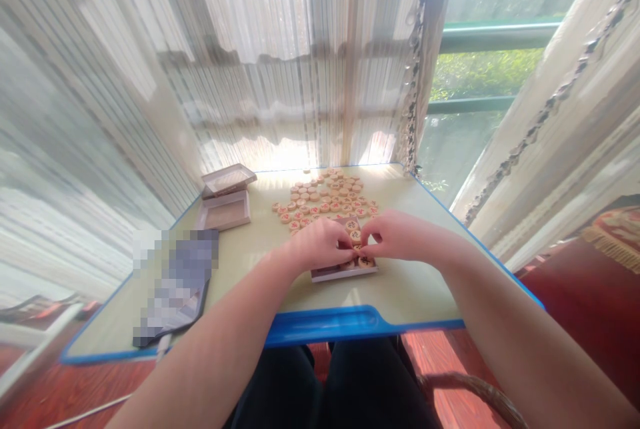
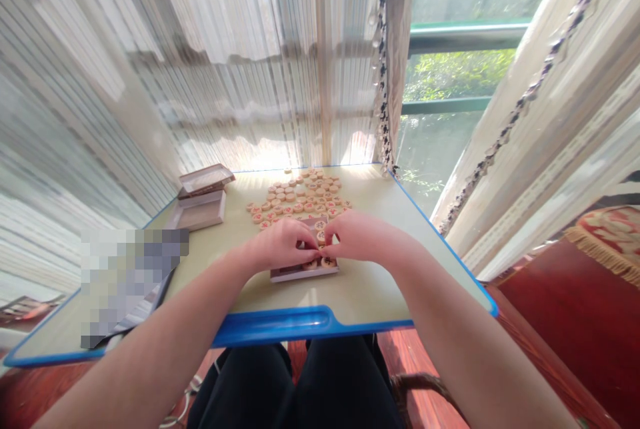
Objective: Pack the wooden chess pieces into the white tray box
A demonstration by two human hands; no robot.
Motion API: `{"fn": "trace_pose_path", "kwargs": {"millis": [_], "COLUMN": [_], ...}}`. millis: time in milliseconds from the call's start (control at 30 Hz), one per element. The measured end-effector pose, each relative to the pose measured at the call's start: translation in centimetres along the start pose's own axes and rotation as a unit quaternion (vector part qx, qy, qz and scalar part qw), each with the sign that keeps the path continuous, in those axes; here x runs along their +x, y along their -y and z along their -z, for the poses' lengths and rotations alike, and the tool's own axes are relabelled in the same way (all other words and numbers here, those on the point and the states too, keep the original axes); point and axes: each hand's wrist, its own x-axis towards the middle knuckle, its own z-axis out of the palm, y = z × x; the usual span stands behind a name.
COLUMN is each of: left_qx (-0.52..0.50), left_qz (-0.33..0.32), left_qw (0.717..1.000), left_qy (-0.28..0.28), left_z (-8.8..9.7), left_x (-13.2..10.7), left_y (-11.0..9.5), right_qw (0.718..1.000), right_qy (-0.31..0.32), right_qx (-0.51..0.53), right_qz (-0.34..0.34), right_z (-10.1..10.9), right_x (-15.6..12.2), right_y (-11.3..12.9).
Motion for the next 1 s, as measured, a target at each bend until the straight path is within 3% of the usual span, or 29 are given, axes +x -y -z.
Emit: {"fn": "trace_pose_path", "kwargs": {"millis": [300,533,833,1000], "left_qx": [-0.02,-0.061,-0.045,-0.055], "left_qz": [0.003,0.067,0.098,0.103], "left_qw": [1.0,0.996,0.993,0.993], "left_qy": [-0.013,-0.024,-0.049,-0.035], "left_z": [-0.3,-0.18,-0.24,-0.16], "left_x": [0.03,0.23,0.34,0.34], "left_y": [0.29,0.47,0.77,0.78], "right_qw": [1.0,1.0,1.0,1.0], "right_qy": [0.009,-0.002,0.002,0.003], "right_qx": [0.005,0.012,0.018,0.019], "right_qz": [0.006,0.018,0.02,0.014], "right_z": [0.32,-0.22,-0.26,-0.23], "right_x": [-0.1,0.24,0.28,0.29], "right_y": [0.43,-0.26,-0.29,-0.28]}}
